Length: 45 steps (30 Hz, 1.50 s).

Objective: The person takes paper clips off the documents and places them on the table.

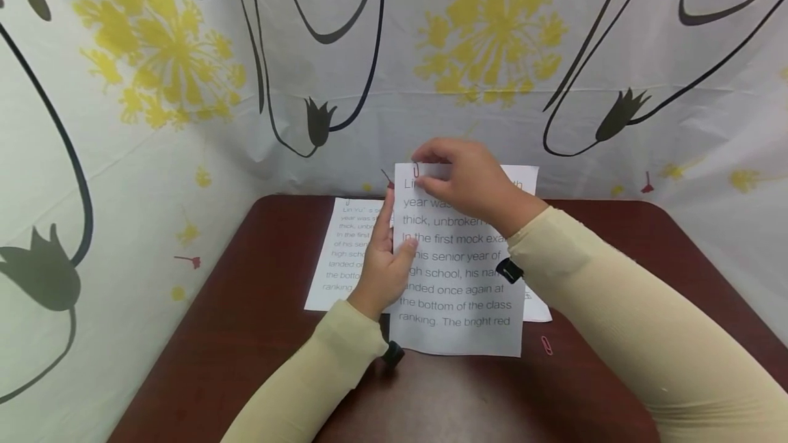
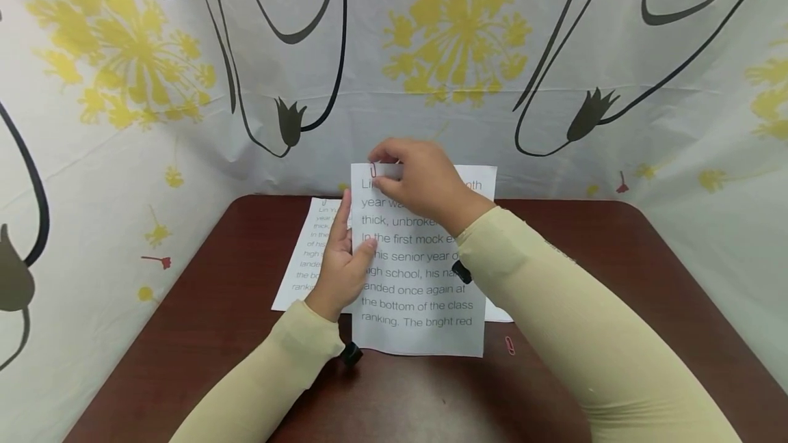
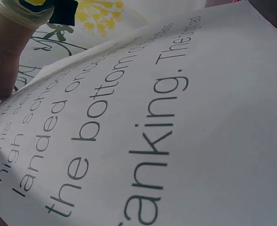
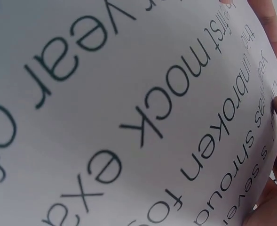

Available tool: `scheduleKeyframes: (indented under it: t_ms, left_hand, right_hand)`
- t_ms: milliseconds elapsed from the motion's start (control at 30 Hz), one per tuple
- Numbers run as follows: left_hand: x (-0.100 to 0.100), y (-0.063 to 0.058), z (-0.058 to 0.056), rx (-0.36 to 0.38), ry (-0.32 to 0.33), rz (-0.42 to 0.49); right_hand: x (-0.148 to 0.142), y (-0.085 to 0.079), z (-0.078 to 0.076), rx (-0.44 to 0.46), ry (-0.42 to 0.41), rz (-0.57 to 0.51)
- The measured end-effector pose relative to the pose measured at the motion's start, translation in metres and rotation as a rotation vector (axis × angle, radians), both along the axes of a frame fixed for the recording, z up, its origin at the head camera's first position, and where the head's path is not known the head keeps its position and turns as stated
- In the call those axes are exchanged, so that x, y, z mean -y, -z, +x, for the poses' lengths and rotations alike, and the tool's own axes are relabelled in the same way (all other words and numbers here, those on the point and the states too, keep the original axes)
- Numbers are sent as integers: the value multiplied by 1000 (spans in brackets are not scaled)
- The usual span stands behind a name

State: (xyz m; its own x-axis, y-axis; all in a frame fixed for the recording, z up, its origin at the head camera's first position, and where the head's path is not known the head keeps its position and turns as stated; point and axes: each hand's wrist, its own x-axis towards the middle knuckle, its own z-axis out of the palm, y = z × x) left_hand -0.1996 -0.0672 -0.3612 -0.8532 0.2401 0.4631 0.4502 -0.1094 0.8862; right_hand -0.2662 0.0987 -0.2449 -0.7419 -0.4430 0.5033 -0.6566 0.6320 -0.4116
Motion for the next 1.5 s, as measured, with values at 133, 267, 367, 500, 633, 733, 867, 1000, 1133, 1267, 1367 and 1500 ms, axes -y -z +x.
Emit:
scheduleKeyframes:
  t_ms: [133,267,367,500,633,733,867,1000,1133,1267,1367,1500]
  left_hand:
    - [0,-1,0,28,-2,-15]
    - [0,-1,0,47,1,-32]
    - [0,-1,-1,50,-1,-36]
    - [0,-1,-1,44,-4,-35]
    - [-1,-1,-1,35,-8,-38]
    - [-1,-1,-1,26,-13,-37]
    - [-1,0,-2,17,-6,-19]
    - [-1,2,-3,16,-8,-9]
    - [-2,2,-2,13,-17,-20]
    - [-2,1,-1,2,-25,-34]
    - [-2,0,0,5,-19,-36]
    - [-2,-1,0,20,-15,-33]
  right_hand:
    - [0,1,-1,18,10,-9]
    - [1,2,-2,53,18,-30]
    - [1,2,-3,77,20,-44]
    - [1,2,-4,102,18,-56]
    - [1,1,-3,128,26,-58]
    - [1,-1,-3,142,33,-61]
    - [1,-4,-2,137,30,-80]
    - [1,-6,-2,136,23,-113]
    - [2,-7,-2,146,24,-142]
    - [2,-8,-3,149,35,-165]
    - [1,-9,-4,153,49,-194]
    - [-2,-12,-4,152,49,-230]
